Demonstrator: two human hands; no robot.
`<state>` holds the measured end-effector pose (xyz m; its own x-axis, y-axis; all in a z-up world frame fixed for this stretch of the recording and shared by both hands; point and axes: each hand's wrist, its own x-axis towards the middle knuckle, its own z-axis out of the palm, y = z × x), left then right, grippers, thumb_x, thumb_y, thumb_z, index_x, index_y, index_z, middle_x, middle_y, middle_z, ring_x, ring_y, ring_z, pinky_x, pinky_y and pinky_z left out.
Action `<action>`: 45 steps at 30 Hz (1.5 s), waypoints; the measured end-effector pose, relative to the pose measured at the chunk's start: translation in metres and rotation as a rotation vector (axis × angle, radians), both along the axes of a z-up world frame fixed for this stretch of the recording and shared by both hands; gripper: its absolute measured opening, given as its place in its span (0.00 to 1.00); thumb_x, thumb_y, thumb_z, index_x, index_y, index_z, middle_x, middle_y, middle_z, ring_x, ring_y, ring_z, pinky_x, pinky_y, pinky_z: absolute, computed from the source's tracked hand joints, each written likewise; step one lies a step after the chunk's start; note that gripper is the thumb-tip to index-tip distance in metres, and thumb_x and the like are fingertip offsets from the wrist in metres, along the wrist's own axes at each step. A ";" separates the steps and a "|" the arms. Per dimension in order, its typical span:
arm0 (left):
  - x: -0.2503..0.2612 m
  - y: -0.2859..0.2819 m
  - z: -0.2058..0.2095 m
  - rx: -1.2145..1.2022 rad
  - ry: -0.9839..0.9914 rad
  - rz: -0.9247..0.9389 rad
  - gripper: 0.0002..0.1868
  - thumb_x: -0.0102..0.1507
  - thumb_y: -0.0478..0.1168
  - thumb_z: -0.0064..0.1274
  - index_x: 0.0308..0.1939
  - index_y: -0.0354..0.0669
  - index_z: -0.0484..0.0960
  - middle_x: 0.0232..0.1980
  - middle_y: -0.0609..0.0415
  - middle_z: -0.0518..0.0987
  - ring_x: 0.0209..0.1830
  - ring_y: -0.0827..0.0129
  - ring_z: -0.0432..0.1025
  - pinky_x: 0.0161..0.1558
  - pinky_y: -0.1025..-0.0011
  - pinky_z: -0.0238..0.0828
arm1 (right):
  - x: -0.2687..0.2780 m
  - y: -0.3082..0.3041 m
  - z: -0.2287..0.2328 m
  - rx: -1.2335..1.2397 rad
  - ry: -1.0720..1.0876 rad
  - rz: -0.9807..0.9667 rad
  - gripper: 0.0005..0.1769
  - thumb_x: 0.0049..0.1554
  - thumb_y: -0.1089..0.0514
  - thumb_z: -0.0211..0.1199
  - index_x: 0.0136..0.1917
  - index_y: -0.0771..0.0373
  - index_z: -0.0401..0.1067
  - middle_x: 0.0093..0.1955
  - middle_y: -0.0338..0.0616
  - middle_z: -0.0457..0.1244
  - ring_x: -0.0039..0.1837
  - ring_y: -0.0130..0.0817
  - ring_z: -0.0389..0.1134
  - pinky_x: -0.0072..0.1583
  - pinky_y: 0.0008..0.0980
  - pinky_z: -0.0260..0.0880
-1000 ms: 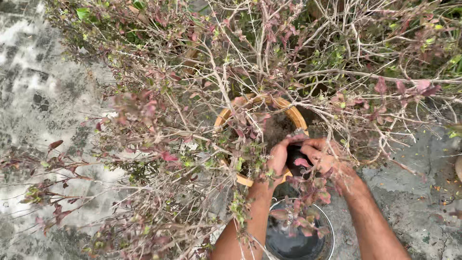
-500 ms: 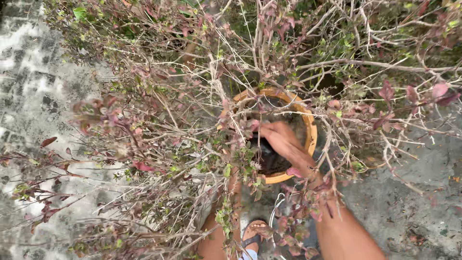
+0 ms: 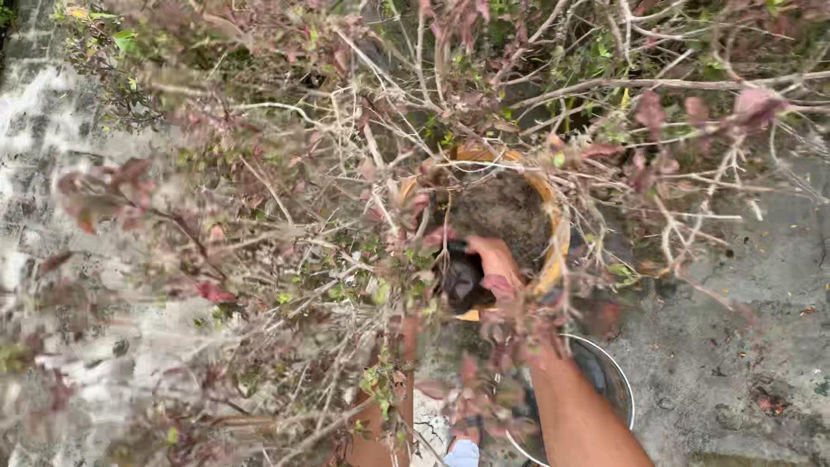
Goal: The person uses pliers to open a tap, fills a bucket with water, and then pours the water into a potted plant on a rooftop garden.
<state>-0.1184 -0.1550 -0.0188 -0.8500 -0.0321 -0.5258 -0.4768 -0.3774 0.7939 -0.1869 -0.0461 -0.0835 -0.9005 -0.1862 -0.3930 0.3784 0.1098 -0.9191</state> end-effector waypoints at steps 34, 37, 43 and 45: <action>0.131 0.119 -0.092 -0.146 -0.015 -0.553 0.19 0.67 0.33 0.48 0.61 0.42 0.80 0.57 0.52 0.84 0.58 0.74 0.75 0.62 0.74 0.68 | 0.318 0.205 -0.153 0.948 -0.304 0.400 0.15 0.58 0.47 0.63 0.58 0.45 0.81 0.55 0.43 0.72 0.61 0.45 0.72 0.62 0.41 0.73; 0.124 0.105 -0.080 -0.145 -0.002 -0.466 0.17 0.66 0.34 0.48 0.59 0.42 0.81 0.55 0.53 0.84 0.58 0.74 0.76 0.63 0.75 0.68 | 0.315 0.203 -0.072 1.046 -0.102 0.483 0.14 0.55 0.50 0.62 0.55 0.42 0.80 0.54 0.36 0.71 0.63 0.38 0.70 0.62 0.38 0.74; 0.098 0.084 -0.020 -0.116 -0.119 -0.286 0.16 0.66 0.38 0.48 0.56 0.44 0.84 0.55 0.56 0.85 0.56 0.74 0.75 0.58 0.72 0.66 | 0.277 0.202 0.075 0.994 0.298 0.498 0.16 0.49 0.55 0.63 0.52 0.47 0.81 0.51 0.34 0.70 0.61 0.37 0.68 0.55 0.40 0.75; 0.086 0.074 -0.001 -0.105 -0.128 -0.270 0.18 0.65 0.39 0.46 0.57 0.45 0.84 0.55 0.57 0.85 0.57 0.75 0.75 0.56 0.71 0.64 | 0.253 0.191 0.124 0.990 0.294 0.577 0.17 0.50 0.55 0.63 0.53 0.47 0.80 0.50 0.33 0.70 0.59 0.36 0.68 0.53 0.40 0.75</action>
